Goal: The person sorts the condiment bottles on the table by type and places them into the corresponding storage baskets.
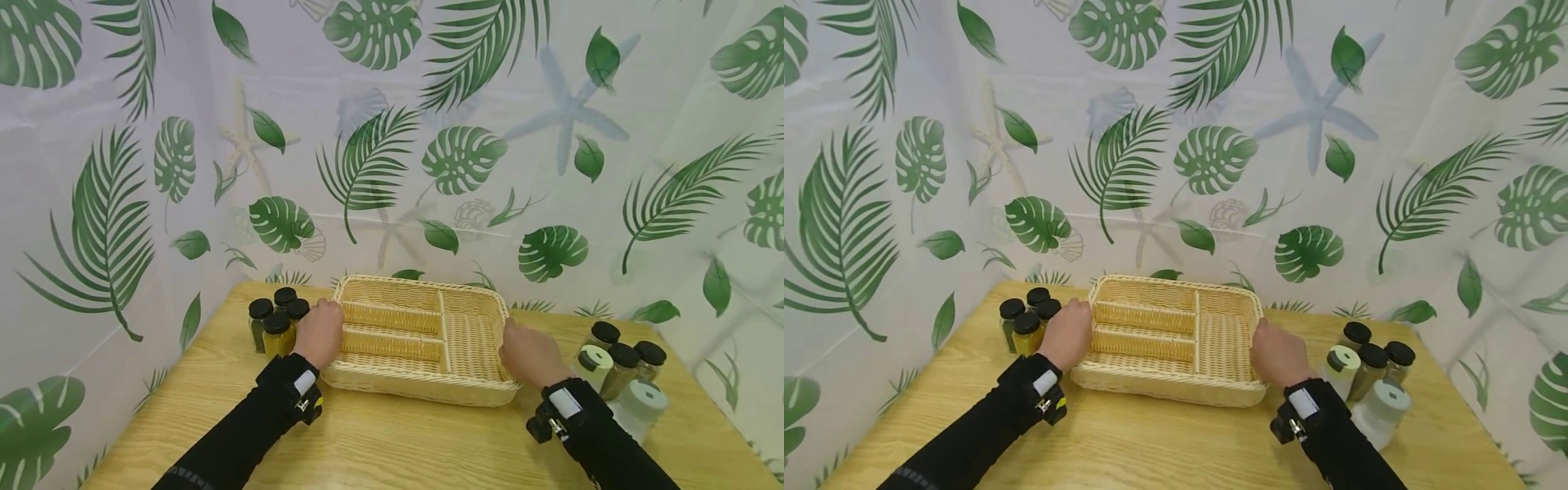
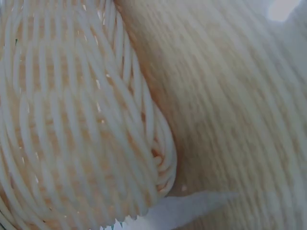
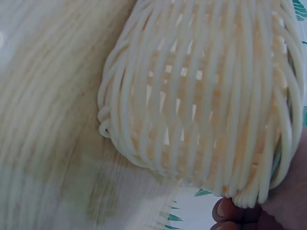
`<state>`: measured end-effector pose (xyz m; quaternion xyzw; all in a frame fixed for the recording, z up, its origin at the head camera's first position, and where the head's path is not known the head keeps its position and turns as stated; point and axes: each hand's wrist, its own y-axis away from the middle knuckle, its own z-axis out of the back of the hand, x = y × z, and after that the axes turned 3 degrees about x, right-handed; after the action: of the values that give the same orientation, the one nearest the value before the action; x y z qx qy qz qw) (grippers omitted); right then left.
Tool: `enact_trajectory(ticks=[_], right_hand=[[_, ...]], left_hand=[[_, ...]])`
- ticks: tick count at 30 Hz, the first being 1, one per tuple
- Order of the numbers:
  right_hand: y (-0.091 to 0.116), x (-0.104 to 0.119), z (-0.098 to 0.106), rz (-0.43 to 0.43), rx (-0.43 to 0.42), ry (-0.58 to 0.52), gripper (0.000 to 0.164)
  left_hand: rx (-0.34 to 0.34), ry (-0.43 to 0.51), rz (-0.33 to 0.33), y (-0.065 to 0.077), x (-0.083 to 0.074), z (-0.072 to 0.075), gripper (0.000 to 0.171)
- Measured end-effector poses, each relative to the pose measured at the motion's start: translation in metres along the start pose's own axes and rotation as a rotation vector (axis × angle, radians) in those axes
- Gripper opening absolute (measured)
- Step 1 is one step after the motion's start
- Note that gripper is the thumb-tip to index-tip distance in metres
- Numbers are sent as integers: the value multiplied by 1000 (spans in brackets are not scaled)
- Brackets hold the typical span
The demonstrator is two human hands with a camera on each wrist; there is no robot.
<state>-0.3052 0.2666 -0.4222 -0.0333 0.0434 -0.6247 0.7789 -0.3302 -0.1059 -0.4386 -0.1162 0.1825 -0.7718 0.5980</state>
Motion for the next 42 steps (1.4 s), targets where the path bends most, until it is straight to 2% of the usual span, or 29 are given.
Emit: enact_trajectory(ticks=[5, 10, 13, 17, 21, 27, 34, 42], right_hand=[[8, -2, -1, -12, 2, -23, 40], [16, -3, -1, -42, 33, -19, 50], [25, -3, -1, -33, 16, -19, 54], [40, -1, 0, -17, -30, -11, 52], [53, 0, 0, -18, -33, 20, 53], [62, 2, 0, -15, -49, 25, 56], [73, 5, 2, -13, -40, -4, 57], [85, 8, 5, -30, -12, -15, 59]], left_hand=[[-20, 17, -5, 10, -5, 1, 12], [-59, 25, 5, 19, -10, 3, 12], [-72, 43, 11, 26, -13, 4, 13], [-58, 78, 28, 39, -17, 4, 20], [-13, 99, 58, 50, -22, 8, 20], [17, 131, 107, 56, -23, 18, 22], [12, 112, 56, 65, -20, 22, 27], [-40, 89, 12, 75, -20, 26, 17]])
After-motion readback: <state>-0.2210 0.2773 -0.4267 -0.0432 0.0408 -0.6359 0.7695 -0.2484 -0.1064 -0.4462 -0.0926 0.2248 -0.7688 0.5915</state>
